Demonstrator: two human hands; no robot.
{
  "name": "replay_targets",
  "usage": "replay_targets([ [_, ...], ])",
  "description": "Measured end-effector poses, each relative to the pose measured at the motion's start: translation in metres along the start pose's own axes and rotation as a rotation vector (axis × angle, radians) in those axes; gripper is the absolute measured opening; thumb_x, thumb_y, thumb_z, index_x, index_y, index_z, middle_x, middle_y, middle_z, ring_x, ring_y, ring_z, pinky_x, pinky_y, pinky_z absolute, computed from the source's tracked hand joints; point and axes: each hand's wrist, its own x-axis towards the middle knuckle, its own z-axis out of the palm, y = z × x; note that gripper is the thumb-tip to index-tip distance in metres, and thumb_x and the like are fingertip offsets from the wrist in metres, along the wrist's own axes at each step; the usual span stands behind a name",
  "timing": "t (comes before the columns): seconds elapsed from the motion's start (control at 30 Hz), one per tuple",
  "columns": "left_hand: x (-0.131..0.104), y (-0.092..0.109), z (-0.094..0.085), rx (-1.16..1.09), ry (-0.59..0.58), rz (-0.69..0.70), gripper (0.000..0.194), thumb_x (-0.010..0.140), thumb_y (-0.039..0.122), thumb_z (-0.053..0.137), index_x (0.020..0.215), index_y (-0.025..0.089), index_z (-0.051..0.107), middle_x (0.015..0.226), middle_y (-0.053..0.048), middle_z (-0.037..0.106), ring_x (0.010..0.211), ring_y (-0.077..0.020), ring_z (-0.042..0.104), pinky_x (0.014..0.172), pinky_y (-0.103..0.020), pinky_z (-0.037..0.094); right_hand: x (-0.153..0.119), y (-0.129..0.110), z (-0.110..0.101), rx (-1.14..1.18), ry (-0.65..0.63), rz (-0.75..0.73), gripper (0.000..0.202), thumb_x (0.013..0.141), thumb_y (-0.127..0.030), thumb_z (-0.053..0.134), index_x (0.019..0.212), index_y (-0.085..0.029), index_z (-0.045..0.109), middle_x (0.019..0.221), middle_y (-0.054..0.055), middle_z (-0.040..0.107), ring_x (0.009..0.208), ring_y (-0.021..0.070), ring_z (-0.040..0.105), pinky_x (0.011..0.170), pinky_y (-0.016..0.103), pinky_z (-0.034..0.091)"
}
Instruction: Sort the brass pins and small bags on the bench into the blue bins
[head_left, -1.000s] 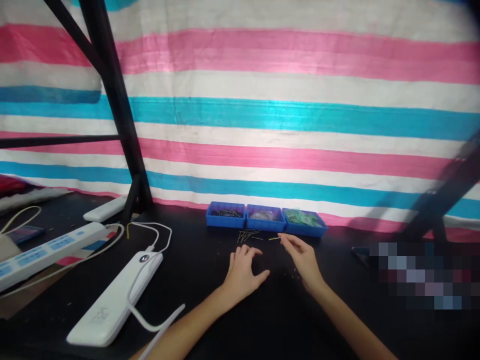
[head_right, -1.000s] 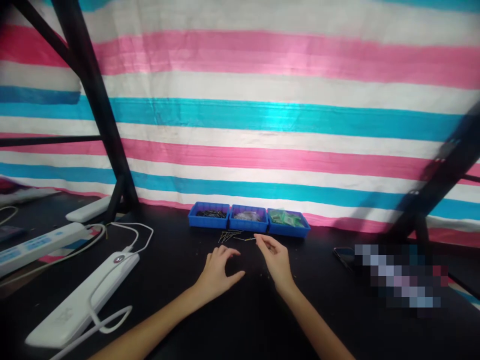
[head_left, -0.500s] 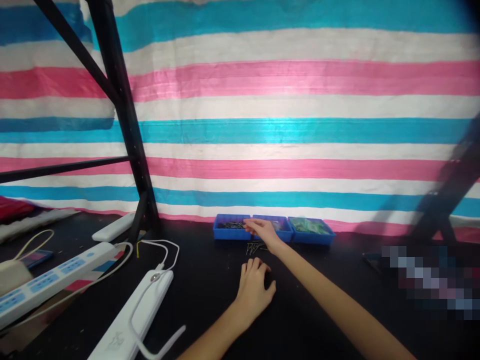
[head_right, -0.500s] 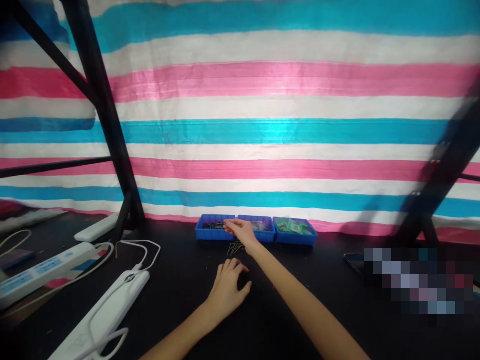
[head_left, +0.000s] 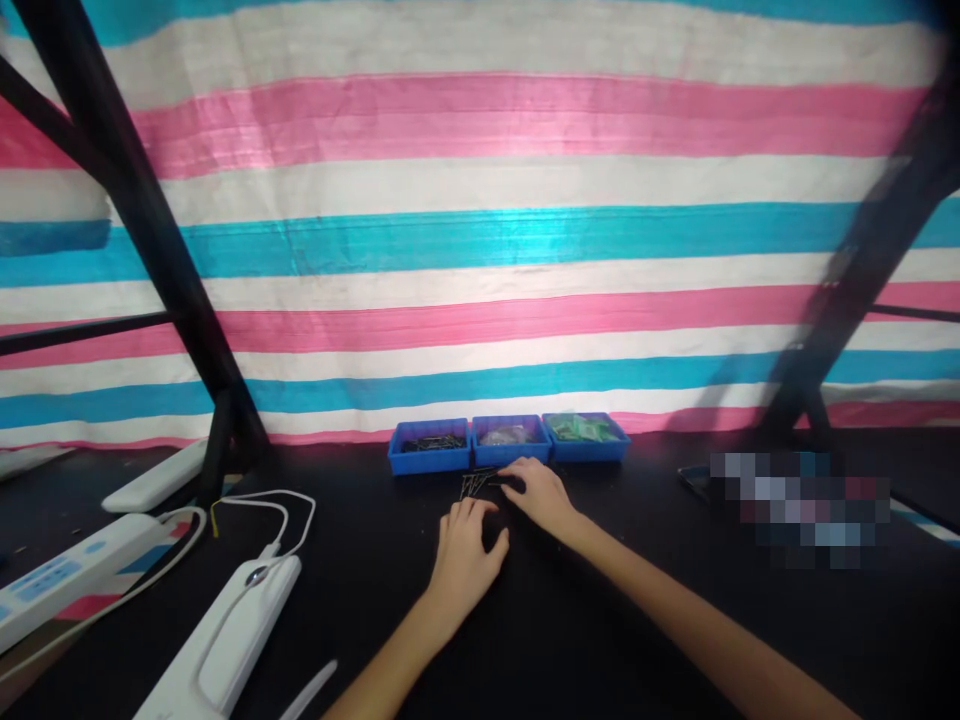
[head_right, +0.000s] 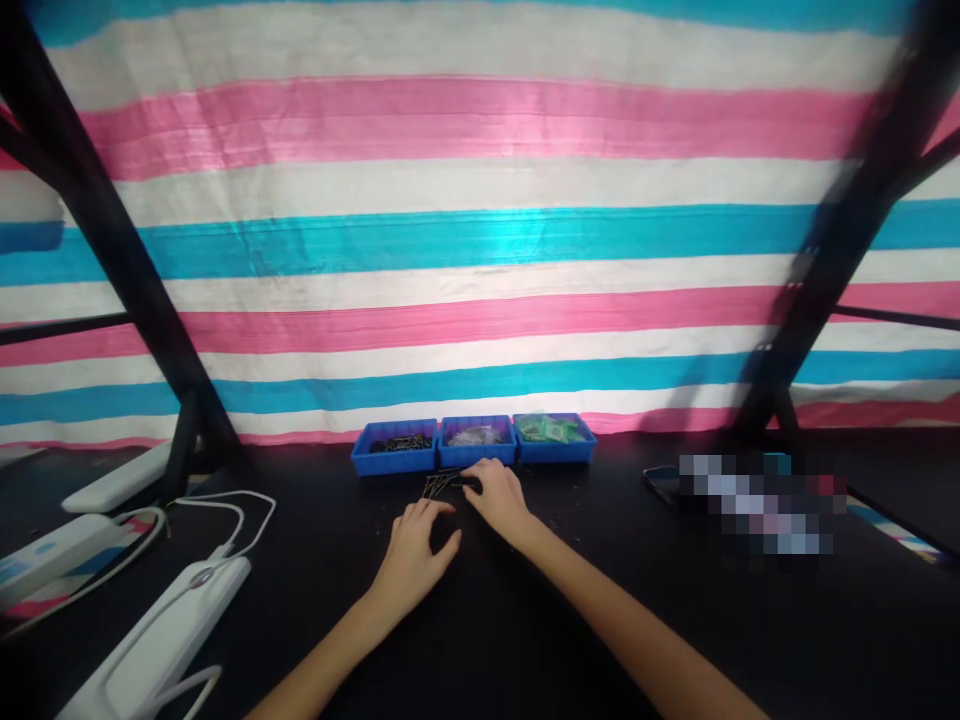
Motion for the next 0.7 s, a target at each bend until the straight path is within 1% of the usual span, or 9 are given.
replay_targets([
  [0.07, 0.002, -0.002, -0.001, -0.027, 0.016, -0.014, 0.02, 0.078, 0.026, 0.048, 0.095, 0.023, 0.058, 0.098, -0.004, 0.06, 0.096, -0.0222, 0.051, 0.083, -0.037, 0.036, -0.007, 0.001, 0.0, -0.126, -0.023, -0.021, 0.018, 0.076, -0.021, 0.055, 0.085, -0.023, 0.071, 0.093, 0.004, 0.068, 0.087, 0.0189, 0.055, 0.075, 0.031, 0.04],
  [0.13, 0.003, -0.003, 0.0, -0.053, 0.033, -0.017, 0.019, 0.079, 0.026, 0.047, 0.092, 0.023, 0.059, 0.096, -0.004, 0.061, 0.094, -0.0218, 0.052, 0.082, -0.038, 0.037, -0.009, -0.001, -0.001, -0.179, -0.049, -0.015, 0.016, 0.075, -0.02, 0.056, 0.075, -0.023, 0.072, 0.087, 0.003, 0.069, 0.084, 0.0188, 0.055, 0.073, 0.031, 0.038],
  [0.23, 0.005, -0.006, 0.002, -0.104, 0.04, 0.001, 0.016, 0.078, 0.025, 0.048, 0.085, 0.022, 0.062, 0.09, -0.003, 0.063, 0.089, -0.0211, 0.055, 0.081, -0.037, 0.04, -0.014, -0.005, -0.007, -0.193, -0.064, -0.002, 0.012, 0.069, -0.02, 0.06, 0.064, -0.024, 0.07, 0.081, 0.002, 0.069, 0.081, 0.0185, 0.055, 0.07, 0.03, 0.035],
  [0.3, 0.006, -0.008, 0.002, -0.16, 0.033, 0.017, 0.015, 0.076, 0.023, 0.051, 0.081, 0.022, 0.064, 0.086, -0.004, 0.064, 0.086, -0.0206, 0.056, 0.079, -0.037, 0.042, -0.021, -0.007, -0.012, -0.18, -0.063, 0.008, 0.009, 0.066, -0.021, 0.062, 0.062, -0.024, 0.07, 0.079, 0.001, 0.069, 0.08, 0.0182, 0.055, 0.069, 0.03, 0.035],
  [0.4, 0.008, -0.009, 0.002, -0.259, 0.037, 0.034, 0.015, 0.073, 0.022, 0.055, 0.081, 0.022, 0.067, 0.084, -0.004, 0.064, 0.083, -0.0195, 0.058, 0.076, -0.035, 0.045, -0.035, -0.007, -0.023, -0.151, -0.057, 0.017, 0.008, 0.065, -0.022, 0.062, 0.061, -0.024, 0.069, 0.077, 0.0, 0.068, 0.077, 0.0175, 0.056, 0.069, 0.029, 0.035],
  [0.47, 0.009, -0.01, 0.002, -0.298, 0.042, 0.034, 0.016, 0.073, 0.022, 0.056, 0.083, 0.022, 0.068, 0.085, -0.004, 0.063, 0.083, -0.0191, 0.059, 0.074, -0.034, 0.046, -0.044, -0.005, -0.03, -0.112, -0.031, 0.05, 0.01, 0.065, -0.021, 0.061, 0.062, -0.024, 0.07, 0.076, 0.0, 0.068, 0.075, 0.0165, 0.056, 0.068, 0.028, 0.036],
  [0.53, 0.01, -0.01, 0.003, -0.321, 0.036, 0.023, 0.017, 0.073, 0.023, 0.057, 0.084, 0.022, 0.069, 0.086, -0.004, 0.062, 0.083, -0.0185, 0.059, 0.074, -0.033, 0.046, -0.049, -0.003, -0.036, -0.035, 0.007, 0.117, 0.01, 0.066, -0.024, 0.06, 0.064, -0.023, 0.07, 0.075, 0.0, 0.068, 0.072, 0.0153, 0.057, 0.065, 0.026, 0.037],
  [0.63, 0.01, -0.009, 0.004, -0.37, 0.012, -0.022, 0.018, 0.073, 0.029, 0.059, 0.085, 0.022, 0.07, 0.085, -0.004, 0.063, 0.079, -0.0172, 0.058, 0.072, -0.031, 0.046, -0.052, -0.005, -0.037, 0.161, 0.042, 0.222, 0.013, 0.067, -0.028, 0.06, 0.069, -0.021, 0.07, 0.068, 0.001, 0.067, 0.062, 0.0136, 0.058, 0.057, 0.024, 0.038],
  [0.7, 0.01, -0.006, 0.004, -0.442, -0.009, -0.065, 0.022, 0.072, 0.034, 0.061, 0.088, 0.022, 0.07, 0.086, -0.005, 0.064, 0.076, -0.0168, 0.058, 0.07, -0.031, 0.046, -0.053, -0.009, -0.033, 0.337, 0.029, 0.241, 0.016, 0.068, -0.029, 0.059, 0.071, -0.017, 0.07, 0.065, 0.002, 0.066, 0.059, 0.0128, 0.057, 0.055, 0.023, 0.039],
])
